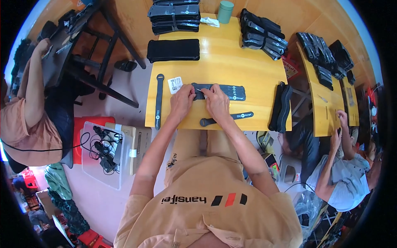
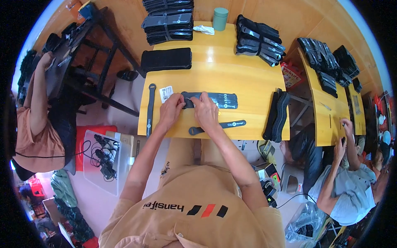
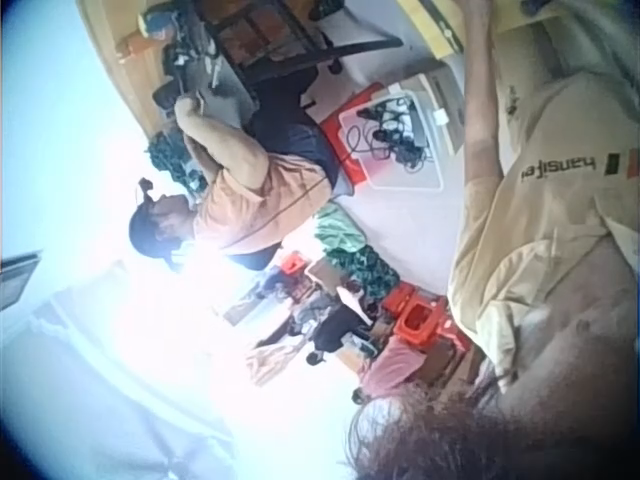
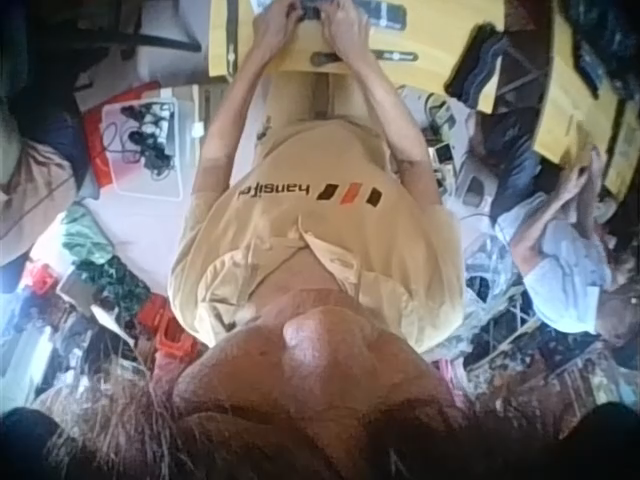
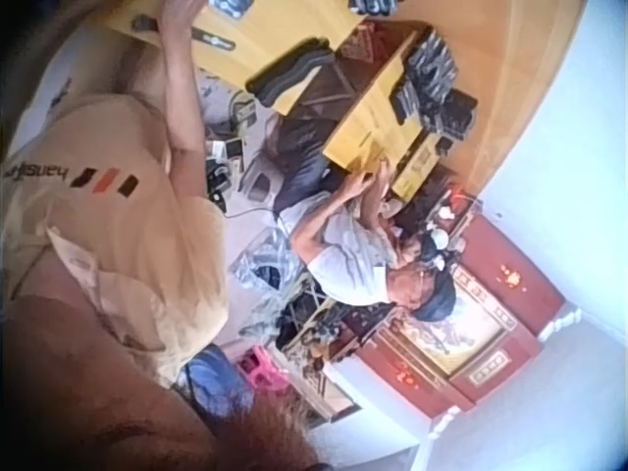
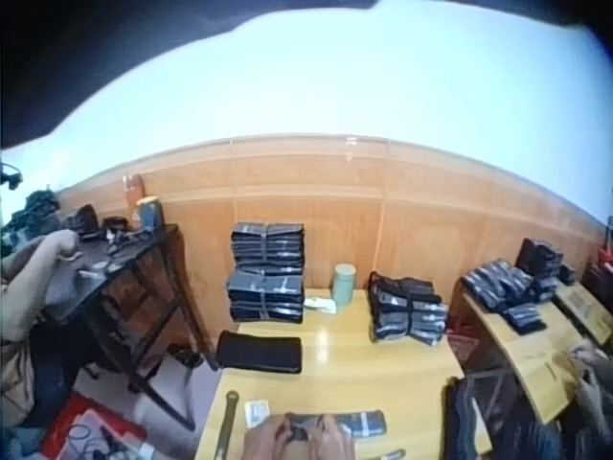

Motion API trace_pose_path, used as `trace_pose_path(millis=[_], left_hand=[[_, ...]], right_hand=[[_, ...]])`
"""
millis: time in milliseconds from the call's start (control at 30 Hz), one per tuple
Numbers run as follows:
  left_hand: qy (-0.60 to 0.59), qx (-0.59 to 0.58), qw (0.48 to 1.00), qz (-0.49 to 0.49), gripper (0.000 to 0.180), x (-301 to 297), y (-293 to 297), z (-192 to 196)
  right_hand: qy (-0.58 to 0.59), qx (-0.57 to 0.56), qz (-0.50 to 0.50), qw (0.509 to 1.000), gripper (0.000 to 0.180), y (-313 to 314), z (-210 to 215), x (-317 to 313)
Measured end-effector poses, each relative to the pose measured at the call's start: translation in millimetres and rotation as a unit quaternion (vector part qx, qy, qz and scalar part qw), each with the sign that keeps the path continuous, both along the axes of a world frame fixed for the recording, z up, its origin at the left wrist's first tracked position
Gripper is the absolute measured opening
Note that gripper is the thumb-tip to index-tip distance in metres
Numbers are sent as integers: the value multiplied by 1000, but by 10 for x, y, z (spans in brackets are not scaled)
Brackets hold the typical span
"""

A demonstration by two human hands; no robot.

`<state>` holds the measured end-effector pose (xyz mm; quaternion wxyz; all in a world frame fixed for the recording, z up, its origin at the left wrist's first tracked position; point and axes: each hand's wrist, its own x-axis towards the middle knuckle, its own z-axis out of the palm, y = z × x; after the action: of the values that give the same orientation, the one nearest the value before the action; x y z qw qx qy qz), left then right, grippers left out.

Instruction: Attaching metal hardware and buckles to black leather straps using a screwdriver.

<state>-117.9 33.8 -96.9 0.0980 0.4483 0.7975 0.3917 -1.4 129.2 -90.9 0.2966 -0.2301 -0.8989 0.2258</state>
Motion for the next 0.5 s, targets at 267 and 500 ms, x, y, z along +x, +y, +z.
trace_pose_path(millis=[267, 500], left_hand=[[73, -45, 996, -31, 16, 68, -67, -1], [11, 9, 998, -64, 12, 47, -285, 55]], right_hand=[[-45, 20, -30, 998, 21, -7, -66, -43], [-46, 4, -28, 999, 21, -15, -78, -46]])
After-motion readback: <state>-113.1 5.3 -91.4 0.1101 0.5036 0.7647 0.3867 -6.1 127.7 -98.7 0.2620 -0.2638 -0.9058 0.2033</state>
